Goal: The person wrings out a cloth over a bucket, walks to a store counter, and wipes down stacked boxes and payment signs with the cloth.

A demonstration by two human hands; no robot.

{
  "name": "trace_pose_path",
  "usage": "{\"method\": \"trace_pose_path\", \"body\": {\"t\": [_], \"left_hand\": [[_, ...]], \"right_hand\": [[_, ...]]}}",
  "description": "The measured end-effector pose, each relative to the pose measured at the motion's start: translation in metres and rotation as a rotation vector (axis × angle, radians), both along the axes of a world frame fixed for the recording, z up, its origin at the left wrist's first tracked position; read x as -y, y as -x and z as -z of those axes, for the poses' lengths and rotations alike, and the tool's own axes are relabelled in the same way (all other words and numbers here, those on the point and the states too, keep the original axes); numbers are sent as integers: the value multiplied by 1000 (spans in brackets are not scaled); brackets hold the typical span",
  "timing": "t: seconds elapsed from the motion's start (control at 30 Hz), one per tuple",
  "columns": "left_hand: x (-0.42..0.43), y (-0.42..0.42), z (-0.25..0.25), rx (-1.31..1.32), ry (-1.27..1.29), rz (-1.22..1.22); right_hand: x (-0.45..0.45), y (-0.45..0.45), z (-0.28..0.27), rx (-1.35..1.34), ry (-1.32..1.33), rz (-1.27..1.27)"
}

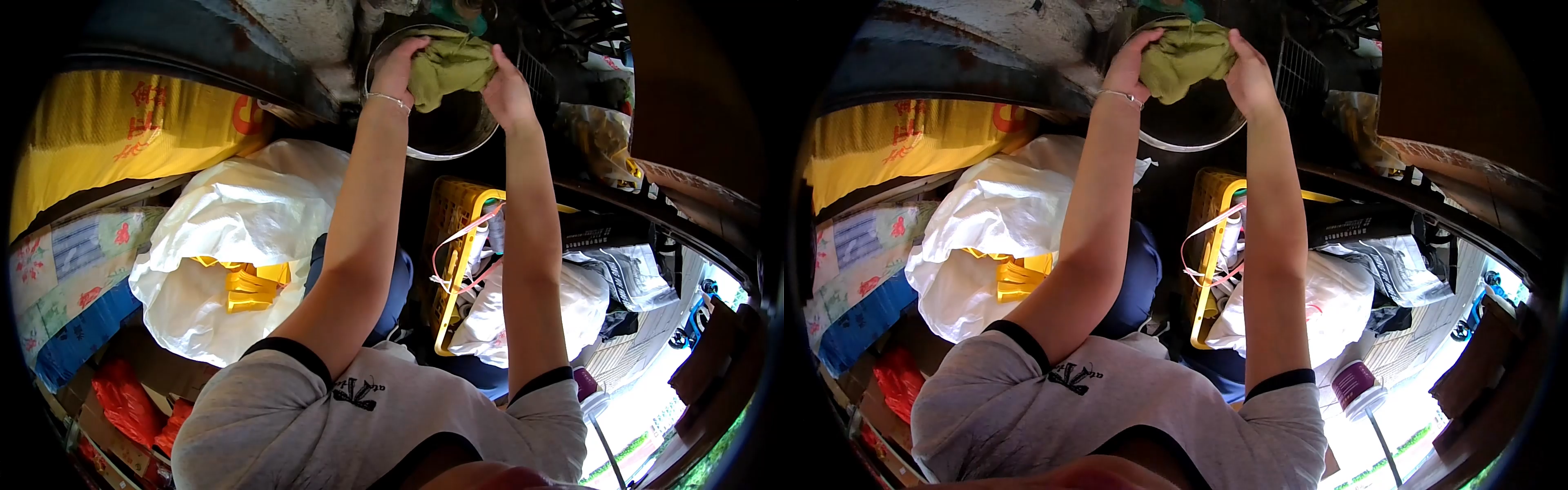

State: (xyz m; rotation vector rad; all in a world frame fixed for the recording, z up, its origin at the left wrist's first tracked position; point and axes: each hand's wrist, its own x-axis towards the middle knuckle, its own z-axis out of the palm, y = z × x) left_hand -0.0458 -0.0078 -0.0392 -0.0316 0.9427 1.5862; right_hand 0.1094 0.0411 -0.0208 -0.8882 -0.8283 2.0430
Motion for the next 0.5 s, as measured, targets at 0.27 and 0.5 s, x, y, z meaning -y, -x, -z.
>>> {"method": "trace_pose_path", "body": {"t": [0.27, 0.5], "left_hand": [[13, -11, -32, 0, 126, 444], [8, -21, -23, -203, -86, 493]], "right_hand": [[-5, -9, -27, -182, 195, 48], [-12, -6, -34, 12, 4, 32]]}}
